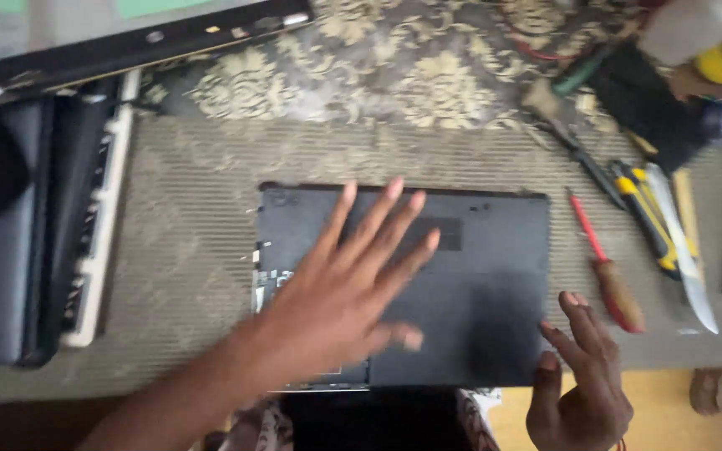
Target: The person is reassembling a laptop by using a screwdriver to secure internal components and then attaching the bottom cover.
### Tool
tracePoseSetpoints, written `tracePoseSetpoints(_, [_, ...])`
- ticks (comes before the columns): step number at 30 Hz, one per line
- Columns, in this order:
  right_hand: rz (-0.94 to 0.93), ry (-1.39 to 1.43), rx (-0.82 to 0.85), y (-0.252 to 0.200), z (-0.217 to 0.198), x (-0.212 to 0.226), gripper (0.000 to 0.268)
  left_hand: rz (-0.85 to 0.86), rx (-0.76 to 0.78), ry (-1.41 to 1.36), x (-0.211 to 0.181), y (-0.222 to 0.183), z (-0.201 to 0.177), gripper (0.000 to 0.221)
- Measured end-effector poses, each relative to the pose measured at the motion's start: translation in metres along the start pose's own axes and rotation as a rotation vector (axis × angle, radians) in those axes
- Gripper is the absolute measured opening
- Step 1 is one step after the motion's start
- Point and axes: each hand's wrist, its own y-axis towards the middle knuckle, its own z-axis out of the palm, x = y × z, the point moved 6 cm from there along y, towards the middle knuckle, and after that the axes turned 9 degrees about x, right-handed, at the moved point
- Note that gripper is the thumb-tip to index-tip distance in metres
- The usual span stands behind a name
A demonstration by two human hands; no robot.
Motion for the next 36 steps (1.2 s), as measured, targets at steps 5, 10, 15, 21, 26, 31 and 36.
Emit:
tracePoseSetpoints(5, [0.143,0.179,-0.199,-0.010,-0.025,-0.009,0.019,0.029,-0.065,0.028,-0.037,-0.009,0.055,0.126])
tracePoseSetpoints(10, [0.489,0.490,-0.326,-0.060,-0.005,-0.062,0.016,0.038,-0.115,0.204,-0.043,-0.012,0.047,0.132])
tracePoseSetpoints(15, [0.739,0.656,-0.333,-0.088,0.013,-0.092,0.023,0.019,-0.142,0.282,-0.053,-0.006,0.039,0.129])
tracePoseSetpoints(21, [0.476,0.326,-0.134,-0.061,-0.013,-0.059,0.028,0.026,-0.168,0.360,-0.054,-0.005,0.048,0.117])
tracePoseSetpoints(26, [-0.075,0.039,0.093,0.002,-0.038,-0.026,0.048,0.032,-0.160,0.390,-0.055,-0.006,0.046,0.113])
tracePoseSetpoints(31, [-0.124,-0.102,0.164,0.024,-0.001,-0.048,0.045,0.025,-0.177,0.408,-0.051,-0.005,0.046,0.113])
tracePoseSetpoints(36, [-0.057,-0.108,0.236,0.036,-0.004,-0.054,0.037,0.053,-0.165,0.374,-0.051,-0.007,0.044,0.111])
